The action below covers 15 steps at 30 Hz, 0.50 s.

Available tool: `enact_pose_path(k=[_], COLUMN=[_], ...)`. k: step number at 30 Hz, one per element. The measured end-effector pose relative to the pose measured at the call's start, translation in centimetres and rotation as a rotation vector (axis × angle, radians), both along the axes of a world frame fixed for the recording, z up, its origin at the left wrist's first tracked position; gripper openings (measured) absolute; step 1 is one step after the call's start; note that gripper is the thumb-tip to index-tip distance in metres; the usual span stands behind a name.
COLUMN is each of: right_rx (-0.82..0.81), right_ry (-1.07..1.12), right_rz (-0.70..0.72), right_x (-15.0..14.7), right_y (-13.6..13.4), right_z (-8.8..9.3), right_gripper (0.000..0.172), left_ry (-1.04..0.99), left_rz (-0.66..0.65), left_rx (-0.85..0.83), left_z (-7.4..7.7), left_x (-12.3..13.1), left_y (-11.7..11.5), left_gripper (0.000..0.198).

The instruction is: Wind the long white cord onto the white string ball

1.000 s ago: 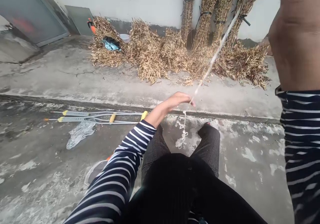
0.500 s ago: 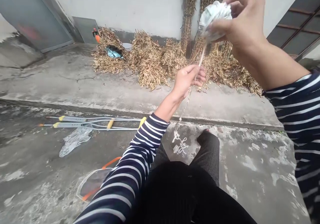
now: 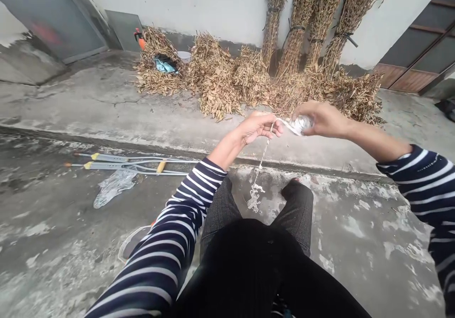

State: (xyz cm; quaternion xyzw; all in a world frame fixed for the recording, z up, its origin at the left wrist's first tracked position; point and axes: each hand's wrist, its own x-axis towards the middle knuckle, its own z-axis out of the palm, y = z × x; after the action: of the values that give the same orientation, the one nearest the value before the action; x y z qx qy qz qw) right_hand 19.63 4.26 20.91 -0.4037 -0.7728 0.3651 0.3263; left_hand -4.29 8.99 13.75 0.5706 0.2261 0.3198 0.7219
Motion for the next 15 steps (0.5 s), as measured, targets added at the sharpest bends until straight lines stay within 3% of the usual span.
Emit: enact_pose_path(k=[2, 6, 12, 15], right_rx=[-0.038, -0.092, -0.257, -0.285], right_ry=[-0.014, -0.022, 0.376, 0.428], right_rz=[0.078, 0.107, -0.063, -0.126], right_x=[0.1, 0.2, -1.4, -1.5], right_y=[-1.3, -2.9, -3.4, -3.2], right_z=[-0.7, -0.2, -0.6, -0.2], right_gripper=[0.031, 0.039, 0.055, 0.054], left_ry=[0.033, 0.057, -0.055, -0.052], left_rz=[0.008, -0.007, 0.03, 0.026], left_rx=[0.021, 0.13, 0.118, 0.116], left_z=[-0.3, -0.4, -0.4, -0.9], left_x=[0.0, 0.9, 2.7, 3.2], left_y=[0.7, 0.8, 0.6, 0.6], left_gripper=[0.018, 0.021, 0.034, 0.036])
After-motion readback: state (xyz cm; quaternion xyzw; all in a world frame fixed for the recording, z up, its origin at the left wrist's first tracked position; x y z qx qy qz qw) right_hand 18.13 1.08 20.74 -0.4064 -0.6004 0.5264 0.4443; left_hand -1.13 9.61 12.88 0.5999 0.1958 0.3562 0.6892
